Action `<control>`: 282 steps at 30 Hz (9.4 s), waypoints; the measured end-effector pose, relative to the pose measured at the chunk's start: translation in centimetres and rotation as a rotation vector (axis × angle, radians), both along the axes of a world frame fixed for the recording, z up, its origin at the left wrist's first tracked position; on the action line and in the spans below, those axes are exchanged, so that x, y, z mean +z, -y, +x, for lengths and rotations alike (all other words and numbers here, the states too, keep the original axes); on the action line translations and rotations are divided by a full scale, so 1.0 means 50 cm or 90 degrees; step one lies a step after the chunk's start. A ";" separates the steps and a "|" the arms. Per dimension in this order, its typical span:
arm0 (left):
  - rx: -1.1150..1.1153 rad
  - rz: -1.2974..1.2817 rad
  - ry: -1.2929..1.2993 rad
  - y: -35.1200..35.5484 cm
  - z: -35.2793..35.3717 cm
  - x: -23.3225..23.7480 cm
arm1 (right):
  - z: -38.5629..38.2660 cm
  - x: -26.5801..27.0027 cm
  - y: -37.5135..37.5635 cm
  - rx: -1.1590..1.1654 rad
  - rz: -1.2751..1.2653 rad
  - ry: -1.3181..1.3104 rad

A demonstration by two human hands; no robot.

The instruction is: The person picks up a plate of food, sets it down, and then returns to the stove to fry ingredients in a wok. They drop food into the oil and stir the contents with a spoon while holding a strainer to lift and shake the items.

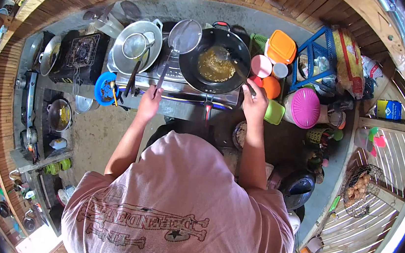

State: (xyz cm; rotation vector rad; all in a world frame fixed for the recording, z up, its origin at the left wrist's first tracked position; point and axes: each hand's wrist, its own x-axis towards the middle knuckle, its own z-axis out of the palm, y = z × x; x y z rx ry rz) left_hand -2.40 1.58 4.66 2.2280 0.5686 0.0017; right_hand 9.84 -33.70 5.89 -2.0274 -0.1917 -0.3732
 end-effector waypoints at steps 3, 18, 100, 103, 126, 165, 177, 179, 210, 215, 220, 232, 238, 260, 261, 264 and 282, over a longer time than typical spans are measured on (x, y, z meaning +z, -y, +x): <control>-0.007 0.062 0.019 -0.007 -0.003 -0.007 | 0.005 0.030 0.017 -0.004 -0.053 0.108; 0.009 0.012 0.016 0.009 -0.004 0.008 | 0.010 0.003 0.020 -0.011 -0.101 0.109; 0.016 0.039 0.006 -0.013 -0.012 0.008 | -0.004 -0.011 0.042 -0.060 -0.055 0.076; 0.025 0.000 0.031 -0.008 -0.012 0.014 | -0.008 -0.011 0.037 -0.041 -0.072 0.011; 0.021 0.041 0.026 0.002 -0.006 0.016 | 0.025 -0.018 0.035 -0.037 -0.007 0.021; 0.014 0.044 0.028 -0.003 -0.005 0.010 | 0.009 -0.012 0.032 -0.045 -0.046 0.012; 0.016 0.014 0.027 0.000 -0.005 0.013 | 0.023 -0.019 0.033 -0.033 -0.101 0.025; 0.014 0.020 0.031 -0.005 -0.006 0.006 | 0.024 -0.025 0.034 -0.018 -0.040 0.015; 0.010 0.053 0.015 -0.010 0.000 -0.017 | 0.014 0.004 0.039 -0.028 -0.009 0.029; -0.001 0.069 0.021 -0.013 0.001 -0.021 | 0.015 -0.008 0.038 -0.018 -0.059 0.042; 0.011 0.057 0.011 -0.011 0.000 -0.017 | 0.010 -0.001 0.032 -0.031 0.019 0.002; 0.000 0.064 -0.007 -0.011 -0.003 -0.020 | 0.016 -0.010 0.030 -0.027 -0.049 0.032; -0.010 0.118 0.047 -0.009 -0.002 -0.037 | 0.000 0.001 0.022 0.000 -0.028 0.008; -0.204 0.440 -0.222 0.029 0.109 0.095 | 0.022 0.003 0.054 -0.060 -0.019 0.068; -0.211 0.424 -0.229 0.024 0.112 0.094 | 0.022 0.003 0.055 -0.059 -0.018 0.067; -0.236 0.398 -0.223 0.006 0.116 0.093 | 0.027 0.008 0.056 -0.061 -0.065 0.084; -0.261 0.255 -0.267 0.027 0.082 0.042 | -0.022 0.007 -0.007 -0.062 -0.062 0.041</control>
